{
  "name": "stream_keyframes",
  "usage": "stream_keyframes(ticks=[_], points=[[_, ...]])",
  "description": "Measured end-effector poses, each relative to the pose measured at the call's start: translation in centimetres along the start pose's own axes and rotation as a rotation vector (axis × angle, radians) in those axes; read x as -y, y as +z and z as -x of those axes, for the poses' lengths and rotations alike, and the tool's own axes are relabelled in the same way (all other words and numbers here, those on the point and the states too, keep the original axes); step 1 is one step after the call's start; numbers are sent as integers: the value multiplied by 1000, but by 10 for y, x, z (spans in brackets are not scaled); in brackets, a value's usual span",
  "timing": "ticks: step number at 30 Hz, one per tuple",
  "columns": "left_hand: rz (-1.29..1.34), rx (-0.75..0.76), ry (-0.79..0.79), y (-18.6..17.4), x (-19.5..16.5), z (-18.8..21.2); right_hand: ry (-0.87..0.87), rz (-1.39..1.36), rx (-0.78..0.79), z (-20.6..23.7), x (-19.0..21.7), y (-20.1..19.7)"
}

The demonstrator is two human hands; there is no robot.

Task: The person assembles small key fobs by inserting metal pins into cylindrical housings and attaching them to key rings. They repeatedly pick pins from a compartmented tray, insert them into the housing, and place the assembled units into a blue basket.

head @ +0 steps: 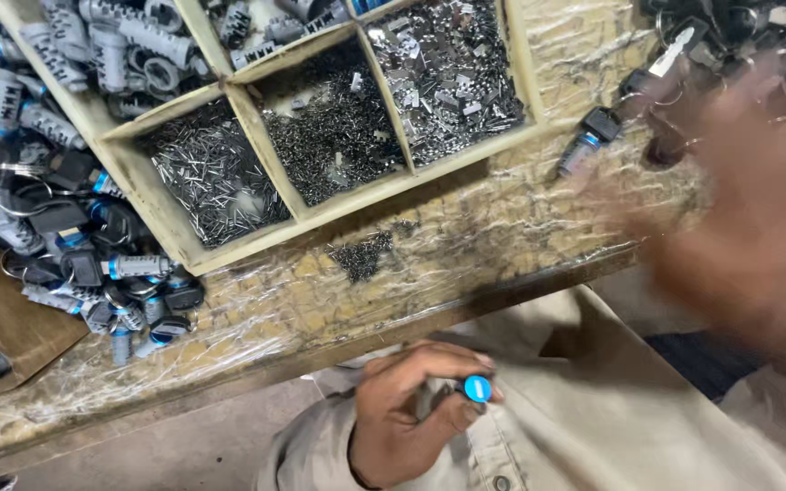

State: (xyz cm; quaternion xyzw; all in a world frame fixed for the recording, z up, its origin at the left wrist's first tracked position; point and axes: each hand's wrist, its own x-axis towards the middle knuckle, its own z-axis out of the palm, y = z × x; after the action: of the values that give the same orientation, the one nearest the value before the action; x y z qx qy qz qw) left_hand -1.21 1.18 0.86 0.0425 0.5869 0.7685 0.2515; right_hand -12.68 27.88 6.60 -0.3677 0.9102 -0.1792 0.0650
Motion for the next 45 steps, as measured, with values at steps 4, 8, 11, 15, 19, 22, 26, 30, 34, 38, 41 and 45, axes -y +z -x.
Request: stream_keyframes(ticks=[4,8,11,15,19,22,26,30,34,38,41,45], points=[[-273,-121,272,-11,2,-4,133,447,115,19,-81,6],[-329,-172,309,-15,5,-6,28,551,66,47,-108,16],[-271,-182,301,-13,6,-8,623,-160,-150,52,-64,18],[-315,-278,322,-13,11,-9,945,-1188,-224,36,36,18],[-294,-353,329,-16,23,-5,475,-1572,-318,0,72,63],[-354,-318,398,-20,35,0,-264,-238,-524,-14,70,91],[-480,-322,498,-23,46,6,278,-988,-444,20,99,107],[-583,-321,537,-23,48,4,262,-1202,-304,60,96,131],[-627,-276,637,-24,43,0,43,-970,-238,59,75,139],[-338,-276,456,-22,40,-2,-159,-665,-210,6,71,98],[-85,-318,354,-20,41,-3,-119,-710,-99,-55,81,50],[30,-251,293,-17,45,-2,-372,-771,211,-132,92,10]])
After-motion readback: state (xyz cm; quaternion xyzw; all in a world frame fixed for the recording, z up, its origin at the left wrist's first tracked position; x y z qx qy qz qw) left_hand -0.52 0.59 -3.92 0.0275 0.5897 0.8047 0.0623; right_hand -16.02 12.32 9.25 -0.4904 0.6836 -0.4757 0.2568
